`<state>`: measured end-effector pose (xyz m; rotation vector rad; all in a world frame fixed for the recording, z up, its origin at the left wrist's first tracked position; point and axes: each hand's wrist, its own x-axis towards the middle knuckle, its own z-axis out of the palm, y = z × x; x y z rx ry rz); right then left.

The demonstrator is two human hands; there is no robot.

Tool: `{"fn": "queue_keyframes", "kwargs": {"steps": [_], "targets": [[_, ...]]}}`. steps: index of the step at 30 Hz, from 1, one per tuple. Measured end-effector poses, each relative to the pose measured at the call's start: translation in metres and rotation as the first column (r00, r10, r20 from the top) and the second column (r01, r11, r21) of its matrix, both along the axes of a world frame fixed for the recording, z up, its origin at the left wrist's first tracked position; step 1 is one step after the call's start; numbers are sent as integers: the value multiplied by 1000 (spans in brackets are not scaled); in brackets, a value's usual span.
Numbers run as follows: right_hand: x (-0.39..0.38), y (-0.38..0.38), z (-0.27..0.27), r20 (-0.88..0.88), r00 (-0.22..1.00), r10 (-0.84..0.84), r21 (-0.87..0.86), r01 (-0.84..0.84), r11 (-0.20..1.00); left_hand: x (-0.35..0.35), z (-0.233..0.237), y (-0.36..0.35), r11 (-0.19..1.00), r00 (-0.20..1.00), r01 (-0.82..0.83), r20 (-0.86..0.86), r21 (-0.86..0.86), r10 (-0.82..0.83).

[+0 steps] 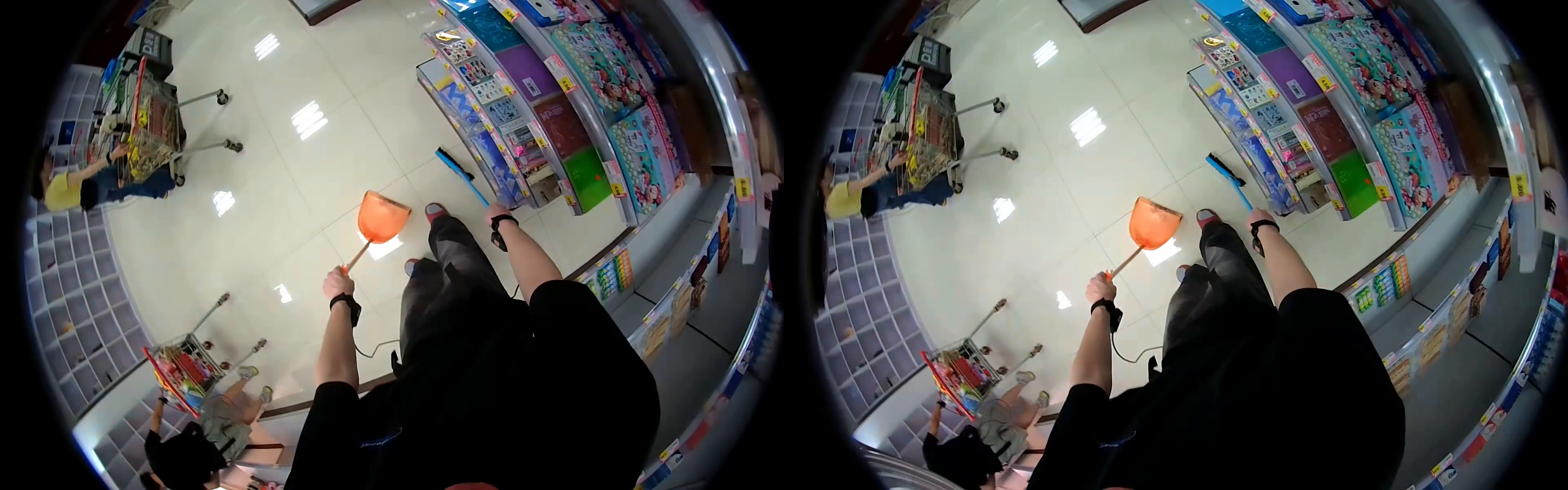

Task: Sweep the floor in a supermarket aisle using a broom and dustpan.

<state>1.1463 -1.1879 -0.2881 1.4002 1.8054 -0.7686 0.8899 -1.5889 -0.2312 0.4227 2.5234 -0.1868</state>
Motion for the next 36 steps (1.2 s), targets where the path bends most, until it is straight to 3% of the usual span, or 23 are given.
{"fn": "queue_keyframes", "kwargs": {"steps": [2,8,9,11,13,16,17,20,22,25,26,28,31,32,36], "targets": [[-22,0,-2,-39,999,-11,63,14,998,-9,-4,9,999,1000,11,-17,-32,-11],[-74,11,-12,41,998,-44,-78,47,996,-37,-18,51,988,994,102,36,-118,-99],[-82,8,-17,76,993,93,-50,-89,995,-38,-21,60,986,994,108,29,-130,-105],[-89,7,-30,45,998,44,-158,-37,987,-36,-30,64,976,988,154,15,-156,-153],[-103,4,-34,19,998,52,-198,-47,979,-39,-33,77,982,995,102,21,-161,-100],[-121,-5,-43,-38,986,165,-232,-169,958,-44,-38,84,984,997,82,16,-157,-81],[-110,-20,-89,-100,975,196,-154,-210,966,-46,-34,90,983,996,89,19,-158,-87],[-134,-41,-62,-85,969,232,-224,-245,943,-45,-19,104,973,993,105,72,-205,-92],[-142,-50,-62,-91,928,362,-255,-373,892,-46,-20,99,973,993,114,56,-199,-104],[-149,-36,-68,-259,871,418,-361,-488,794,-44,-20,93,975,994,95,65,-200,-84],[-132,-32,-109,-378,829,412,-317,-534,784,-43,-22,90,975,995,89,54,-204,-79],[-146,-3,-71,-377,840,391,-388,-526,757,-43,-20,89,974,996,70,69,-213,-57],[-148,23,-66,-466,838,284,-392,-483,783,-45,-24,91,976,995,65,82,-209,-49],[-166,32,-28,-328,906,269,-470,-403,785,-45,-22,91,976,995,62,86,-210,-45],[-174,54,-14,-230,919,319,-329,-382,863,-45,-27,91,985,998,19,63,-172,-8]]}}
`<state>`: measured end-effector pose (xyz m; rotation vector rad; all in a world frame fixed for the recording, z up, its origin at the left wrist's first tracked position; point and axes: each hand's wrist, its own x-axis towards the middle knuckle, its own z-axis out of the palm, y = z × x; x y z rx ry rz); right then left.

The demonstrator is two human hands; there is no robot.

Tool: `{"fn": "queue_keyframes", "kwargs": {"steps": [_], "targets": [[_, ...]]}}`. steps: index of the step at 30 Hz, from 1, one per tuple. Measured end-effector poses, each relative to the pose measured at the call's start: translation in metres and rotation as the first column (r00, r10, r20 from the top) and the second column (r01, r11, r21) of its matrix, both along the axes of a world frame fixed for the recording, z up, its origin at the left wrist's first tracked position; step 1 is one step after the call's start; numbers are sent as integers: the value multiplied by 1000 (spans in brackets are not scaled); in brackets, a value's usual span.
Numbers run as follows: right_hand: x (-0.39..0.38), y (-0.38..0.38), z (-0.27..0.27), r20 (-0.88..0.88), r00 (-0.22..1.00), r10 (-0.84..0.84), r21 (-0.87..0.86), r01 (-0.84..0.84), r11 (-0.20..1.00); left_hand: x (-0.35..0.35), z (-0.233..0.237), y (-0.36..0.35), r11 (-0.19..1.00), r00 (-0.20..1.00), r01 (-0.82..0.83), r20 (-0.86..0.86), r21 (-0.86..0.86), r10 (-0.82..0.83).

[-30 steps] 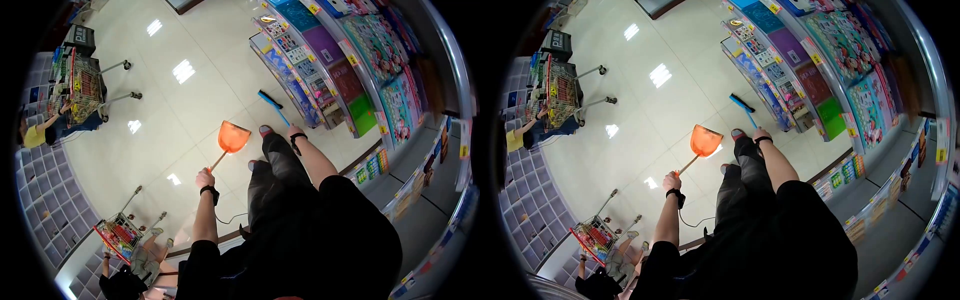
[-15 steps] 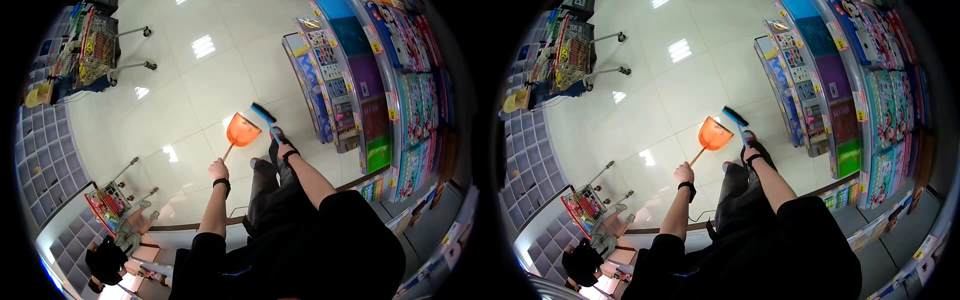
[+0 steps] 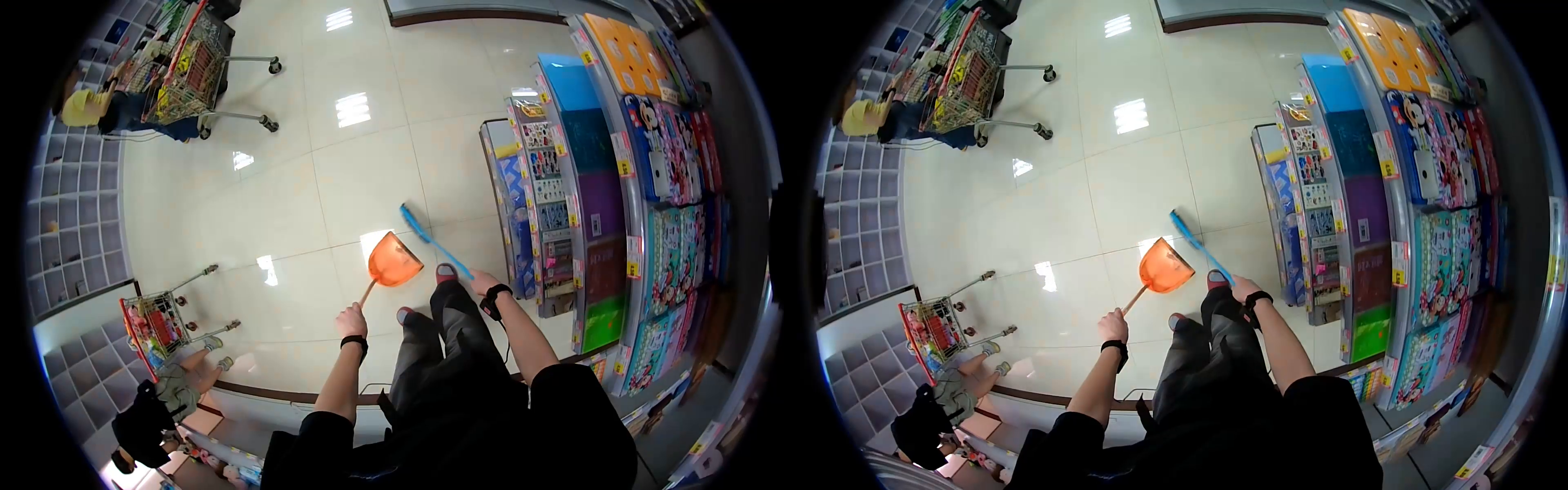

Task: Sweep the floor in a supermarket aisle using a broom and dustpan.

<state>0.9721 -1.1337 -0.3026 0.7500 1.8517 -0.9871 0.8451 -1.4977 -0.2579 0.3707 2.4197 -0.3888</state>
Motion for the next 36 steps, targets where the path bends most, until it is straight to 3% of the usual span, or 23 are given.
{"fn": "queue_keyframes", "kwargs": {"steps": [2,8,10,12,16,21,28,29,32,34,36], "targets": [[-5,6,1,33,999,23,154,-28,988,2,7,-1,1000,1000,15,7,-28,-14],[-8,3,-43,53,999,4,285,-19,958,0,10,-5,1000,1000,11,-7,-9,-11],[-11,-21,-38,-11,999,33,240,-29,970,2,7,-5,1000,1000,11,-8,-4,-11],[-10,-50,-48,-52,983,178,184,-166,969,2,11,1,999,999,29,-19,-17,-29],[6,-97,-105,-47,978,204,-48,-206,977,1,16,2,999,1000,21,12,-30,-20],[17,-106,-35,-186,949,254,-92,-274,957,1,20,-4,1000,1000,-6,-13,26,6],[39,-56,19,-206,966,154,-81,-173,982,10,8,-6,992,997,-25,-70,121,34],[37,-53,23,-90,978,186,-14,-188,982,8,14,-6,990,997,3,-71,139,6],[65,-47,12,-97,959,268,227,-241,944,8,8,-14,989,1000,-10,-18,149,12],[85,-47,22,-158,950,270,265,-223,938,11,8,-29,984,999,-15,-42,178,23],[102,-52,52,-36,980,198,274,-181,945,18,7,-50,980,998,-50,-23,194,56]]}}
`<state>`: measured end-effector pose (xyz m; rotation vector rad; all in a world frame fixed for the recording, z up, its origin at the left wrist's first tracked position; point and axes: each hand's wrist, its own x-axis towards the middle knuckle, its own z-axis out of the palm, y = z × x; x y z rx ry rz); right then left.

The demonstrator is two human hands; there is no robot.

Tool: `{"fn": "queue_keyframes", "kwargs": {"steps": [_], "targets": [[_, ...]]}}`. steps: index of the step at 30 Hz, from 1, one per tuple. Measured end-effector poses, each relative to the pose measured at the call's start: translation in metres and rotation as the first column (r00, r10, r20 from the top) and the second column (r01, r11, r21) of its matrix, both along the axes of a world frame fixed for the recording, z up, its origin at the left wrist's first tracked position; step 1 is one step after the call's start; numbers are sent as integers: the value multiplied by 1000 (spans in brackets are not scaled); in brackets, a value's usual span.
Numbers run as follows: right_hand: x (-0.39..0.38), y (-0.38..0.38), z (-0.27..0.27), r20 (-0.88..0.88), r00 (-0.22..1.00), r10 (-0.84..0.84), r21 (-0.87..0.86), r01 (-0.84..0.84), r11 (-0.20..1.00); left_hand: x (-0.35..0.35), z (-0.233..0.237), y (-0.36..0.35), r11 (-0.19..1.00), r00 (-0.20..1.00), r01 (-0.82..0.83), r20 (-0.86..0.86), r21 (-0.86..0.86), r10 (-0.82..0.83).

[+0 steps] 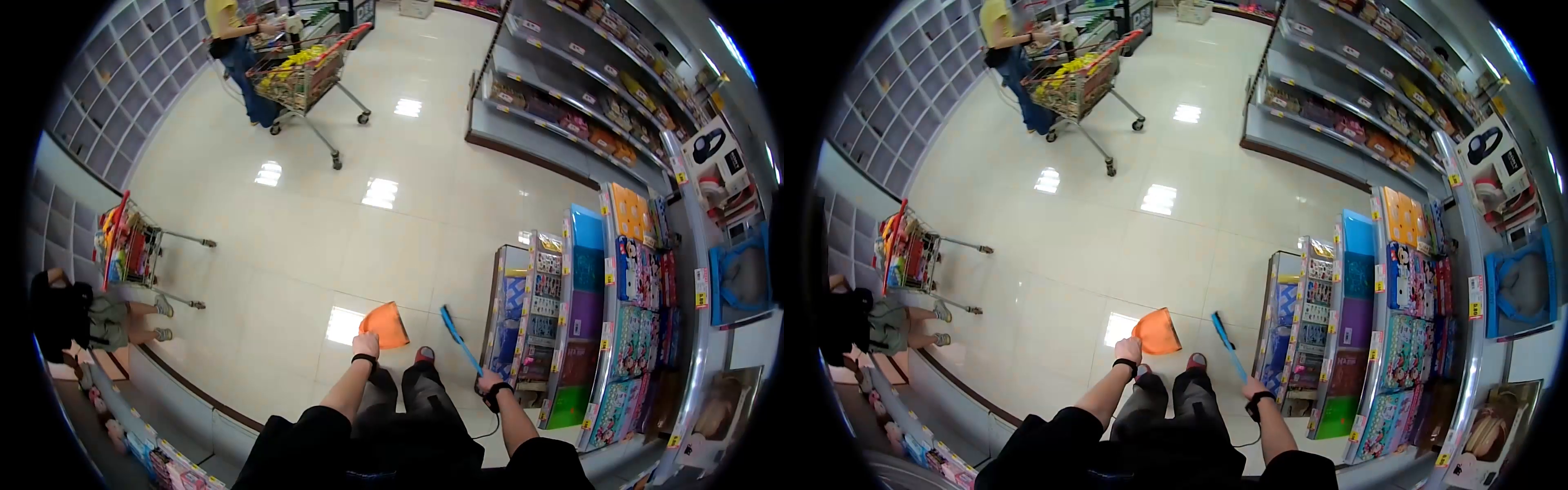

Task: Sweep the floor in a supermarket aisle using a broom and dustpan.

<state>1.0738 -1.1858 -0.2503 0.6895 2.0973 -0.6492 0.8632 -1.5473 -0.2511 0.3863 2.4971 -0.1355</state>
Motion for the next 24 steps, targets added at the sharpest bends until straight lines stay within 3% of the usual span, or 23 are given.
{"fn": "queue_keyframes", "kwargs": {"steps": [3,6,9,12,13,14,16,18,19,20,22,24], "targets": [[23,-14,56,148,989,-5,13,3,1000,9,-9,-36,996,991,-78,-105,42,82],[74,-11,20,265,956,-128,105,103,989,14,-3,-68,987,988,-146,-46,61,149],[108,-18,3,242,966,-88,191,41,981,20,-5,-94,990,990,-141,20,-3,141],[119,-30,1,292,773,-563,186,531,827,25,-3,-114,982,982,-186,35,-29,187],[105,-47,34,318,679,-662,232,622,748,25,2,-118,977,975,-209,65,-37,211],[104,-45,30,345,705,-619,210,585,783,22,6,-121,977,975,-213,53,-22,214],[103,-40,25,355,854,-381,133,357,925,21,13,-127,976,975,-217,38,3,217],[113,-23,-20,312,902,-299,132,270,954,13,15,-126,977,977,-214,10,8,214],[85,-53,55,380,759,-529,169,505,846,7,9,-125,979,979,-203,6,18,203],[74,-64,85,357,821,-446,161,417,895,2,6,-125,980,981,-195,2,28,195],[74,-49,53,290,898,-330,176,289,941,-8,16,-121,985,985,-173,-23,21,173],[66,-39,37,201,929,-311,212,269,940,-19,29,-118,992,991,-128,-26,15,129]]}}
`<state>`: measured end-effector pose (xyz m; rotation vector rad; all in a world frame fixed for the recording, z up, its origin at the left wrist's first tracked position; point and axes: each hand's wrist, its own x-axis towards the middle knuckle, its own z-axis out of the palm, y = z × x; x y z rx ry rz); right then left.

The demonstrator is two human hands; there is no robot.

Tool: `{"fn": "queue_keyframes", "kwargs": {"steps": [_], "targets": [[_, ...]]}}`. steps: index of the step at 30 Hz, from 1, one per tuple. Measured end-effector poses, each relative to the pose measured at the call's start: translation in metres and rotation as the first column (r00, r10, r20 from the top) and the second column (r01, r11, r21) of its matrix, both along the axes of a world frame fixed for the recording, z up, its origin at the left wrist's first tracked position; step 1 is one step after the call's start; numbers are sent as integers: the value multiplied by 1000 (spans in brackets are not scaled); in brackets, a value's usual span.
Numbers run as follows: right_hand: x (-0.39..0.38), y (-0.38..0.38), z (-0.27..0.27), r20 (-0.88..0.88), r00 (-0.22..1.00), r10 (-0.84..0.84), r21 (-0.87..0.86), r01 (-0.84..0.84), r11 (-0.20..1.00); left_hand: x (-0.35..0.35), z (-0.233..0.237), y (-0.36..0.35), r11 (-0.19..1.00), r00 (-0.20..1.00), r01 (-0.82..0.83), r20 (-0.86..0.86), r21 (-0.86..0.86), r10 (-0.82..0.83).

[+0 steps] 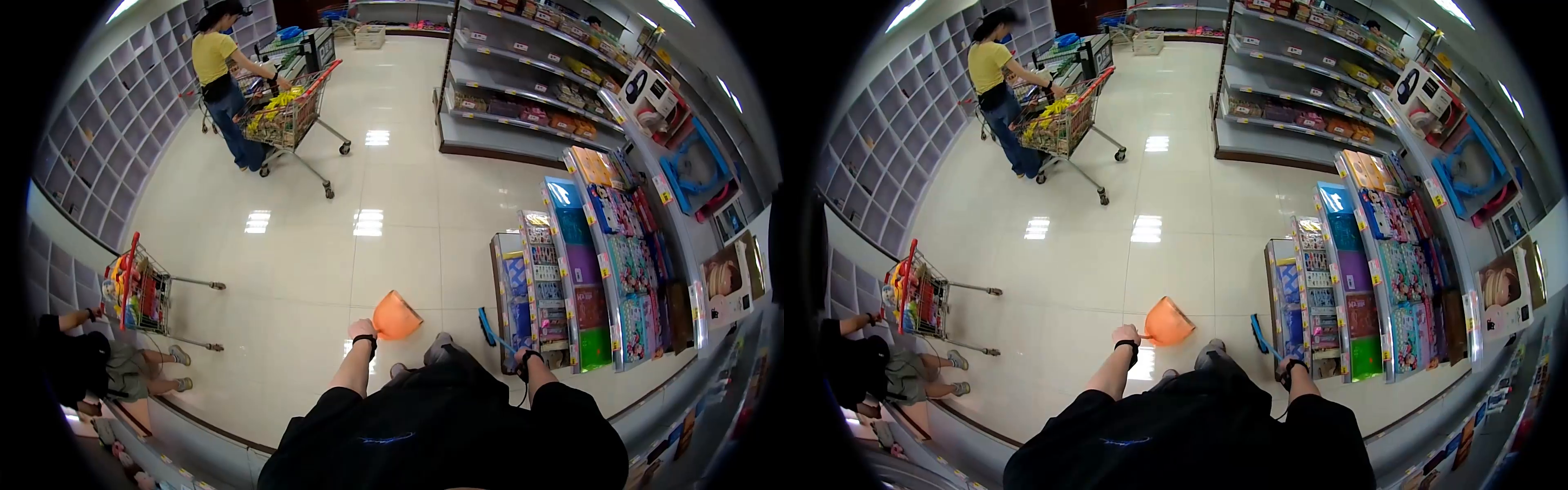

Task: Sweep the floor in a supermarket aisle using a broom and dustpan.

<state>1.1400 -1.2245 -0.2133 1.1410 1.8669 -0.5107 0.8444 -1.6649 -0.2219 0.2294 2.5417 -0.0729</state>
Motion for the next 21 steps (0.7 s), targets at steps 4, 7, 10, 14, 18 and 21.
{"fn": "queue_keyframes", "kwargs": {"steps": [4,7,10,14,18,21], "targets": [[-32,12,0,-100,988,117,120,-104,987,-27,2,17,999,999,-48,-1,24,48],[-64,27,-18,-121,992,47,116,-33,993,-46,2,34,997,997,-70,-30,40,71],[-100,40,-26,-202,977,-69,48,80,996,-67,0,53,998,998,-55,-27,17,55],[-153,65,-23,-229,973,-26,26,32,999,-114,-2,93,997,998,-59,-20,54,60],[-191,110,-63,-131,979,-157,-95,145,985,-173,7,149,998,997,-53,-51,40,55],[-227,129,-11,-37,959,-282,-184,271,945,-214,15,191,999,995,48,-88,-20,-49]]}}
